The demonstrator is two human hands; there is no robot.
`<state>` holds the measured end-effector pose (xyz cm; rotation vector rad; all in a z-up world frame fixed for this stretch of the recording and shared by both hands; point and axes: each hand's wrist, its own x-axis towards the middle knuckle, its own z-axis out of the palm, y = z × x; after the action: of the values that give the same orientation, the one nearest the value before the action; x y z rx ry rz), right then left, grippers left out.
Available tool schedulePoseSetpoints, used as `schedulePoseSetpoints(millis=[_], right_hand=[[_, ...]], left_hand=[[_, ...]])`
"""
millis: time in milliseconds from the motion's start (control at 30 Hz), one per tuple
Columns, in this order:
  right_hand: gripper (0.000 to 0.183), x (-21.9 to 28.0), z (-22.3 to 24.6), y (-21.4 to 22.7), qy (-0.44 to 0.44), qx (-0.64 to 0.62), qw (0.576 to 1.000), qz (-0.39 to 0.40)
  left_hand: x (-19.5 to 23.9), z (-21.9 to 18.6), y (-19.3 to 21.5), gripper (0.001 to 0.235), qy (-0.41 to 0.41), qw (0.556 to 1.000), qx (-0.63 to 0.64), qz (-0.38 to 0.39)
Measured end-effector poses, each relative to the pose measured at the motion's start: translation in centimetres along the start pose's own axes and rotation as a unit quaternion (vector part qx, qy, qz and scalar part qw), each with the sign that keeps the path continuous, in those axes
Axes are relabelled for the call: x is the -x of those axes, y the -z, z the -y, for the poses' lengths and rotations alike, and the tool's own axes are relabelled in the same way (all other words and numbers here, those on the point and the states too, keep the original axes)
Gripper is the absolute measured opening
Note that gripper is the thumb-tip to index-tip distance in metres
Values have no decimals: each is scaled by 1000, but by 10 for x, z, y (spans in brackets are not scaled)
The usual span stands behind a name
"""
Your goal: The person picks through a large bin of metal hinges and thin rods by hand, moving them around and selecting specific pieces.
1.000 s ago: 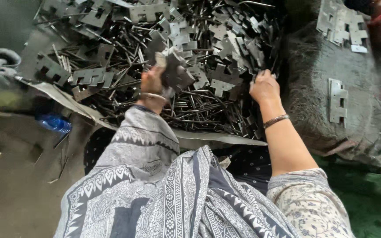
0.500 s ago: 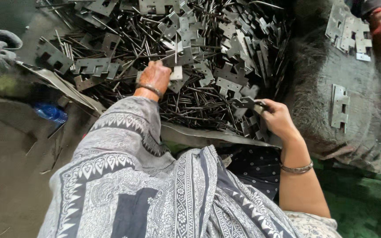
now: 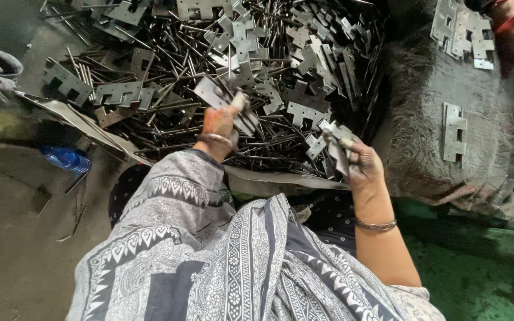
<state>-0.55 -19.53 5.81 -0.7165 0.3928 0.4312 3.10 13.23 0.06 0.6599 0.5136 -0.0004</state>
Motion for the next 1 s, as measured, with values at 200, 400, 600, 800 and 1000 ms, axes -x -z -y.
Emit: schedulePoseSetpoints(millis=[200,400,600,800,1000], right_hand=[[55,-2,-25,-39,201,420,885,-21],[67,4,-87,-66,295,771,551,121],[63,32,-46,-43,249,643,721,68],[55,66,29,-23,132,227,960,-92],[53,98,77,21,232,165,954,-93]], left_hand=[[56,52,-5,33,235,957,125,118],[54,100,-3,47,197,948,150,198],[64,97,-32,37,146,943,-128,271],[13,82,-89,61,-103,626,-721,277],[-55,106,-104,72,-354,402,-802,264]])
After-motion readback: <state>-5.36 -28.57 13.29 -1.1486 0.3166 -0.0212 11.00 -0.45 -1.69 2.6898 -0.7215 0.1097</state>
